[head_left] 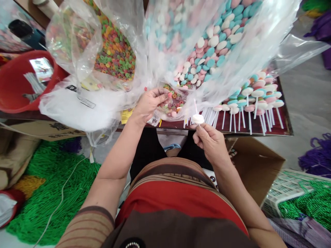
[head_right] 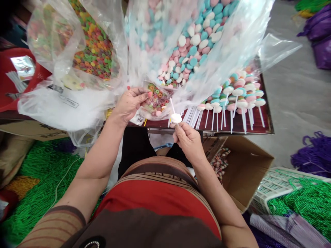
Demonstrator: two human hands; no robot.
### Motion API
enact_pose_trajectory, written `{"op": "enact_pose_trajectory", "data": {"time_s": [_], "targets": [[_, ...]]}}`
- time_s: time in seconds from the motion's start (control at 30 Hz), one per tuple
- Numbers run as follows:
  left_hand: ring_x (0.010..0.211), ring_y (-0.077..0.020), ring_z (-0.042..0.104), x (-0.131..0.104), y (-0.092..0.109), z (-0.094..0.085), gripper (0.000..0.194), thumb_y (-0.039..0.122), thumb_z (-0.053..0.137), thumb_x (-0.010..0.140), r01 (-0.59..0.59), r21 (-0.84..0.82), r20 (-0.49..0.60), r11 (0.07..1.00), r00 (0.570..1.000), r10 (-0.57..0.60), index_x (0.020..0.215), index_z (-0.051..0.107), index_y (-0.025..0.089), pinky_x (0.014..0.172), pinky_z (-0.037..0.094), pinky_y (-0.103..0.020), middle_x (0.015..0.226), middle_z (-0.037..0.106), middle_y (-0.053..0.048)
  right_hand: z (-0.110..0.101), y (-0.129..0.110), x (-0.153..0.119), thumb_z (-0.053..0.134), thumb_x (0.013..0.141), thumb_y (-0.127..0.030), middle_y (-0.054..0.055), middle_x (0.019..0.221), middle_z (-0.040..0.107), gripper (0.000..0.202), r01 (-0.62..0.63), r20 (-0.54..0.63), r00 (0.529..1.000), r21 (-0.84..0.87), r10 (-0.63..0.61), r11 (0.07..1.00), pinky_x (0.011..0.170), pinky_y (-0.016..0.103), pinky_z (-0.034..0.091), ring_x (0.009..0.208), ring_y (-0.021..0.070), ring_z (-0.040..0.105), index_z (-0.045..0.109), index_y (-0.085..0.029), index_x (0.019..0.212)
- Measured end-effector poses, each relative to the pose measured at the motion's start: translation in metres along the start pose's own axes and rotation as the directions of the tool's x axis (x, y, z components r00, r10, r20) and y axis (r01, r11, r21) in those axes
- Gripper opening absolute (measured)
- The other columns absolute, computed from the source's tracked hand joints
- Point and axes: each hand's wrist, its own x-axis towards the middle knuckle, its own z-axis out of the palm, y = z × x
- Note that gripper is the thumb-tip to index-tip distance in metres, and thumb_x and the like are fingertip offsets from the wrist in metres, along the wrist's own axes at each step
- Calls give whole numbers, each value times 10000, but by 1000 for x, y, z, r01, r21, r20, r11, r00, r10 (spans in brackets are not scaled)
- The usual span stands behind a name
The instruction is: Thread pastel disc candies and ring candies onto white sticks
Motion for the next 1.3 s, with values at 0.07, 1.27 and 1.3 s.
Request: {"op": "enact_pose_trajectory", "data": {"time_s": [0.07,1.27,1.3], "targets": [[672,-71,664,-11,7,8,209,265,902,795,54,-161,59,985,997,-46,897,750,165,652,529,-182,812,752,2,3,-7,6,616,981,-471,-55,564,524,305,40,46,998,-111,-35,993,474,248,260,471,85,359,730,-189,961],[587,-79,632,-38,34,23,238,374,840,869,-7,31,197,1000,980,1,911,744,160,613,522,-213,695,687,12,8,-24,1,566,964,-440,-35,537,418,311,136,110,988,-318,-106,938,514,269,278,500,119,346,732,-202,853],[584,-77,628,-39,34,23,237,376,838,871,-19,36,197,999,980,11,912,742,163,609,520,-210,696,687,14,8,-25,1,566,971,-470,-54,515,371,339,65,155,987,-217,-32,974,493,262,258,477,111,311,747,-196,887]]}}
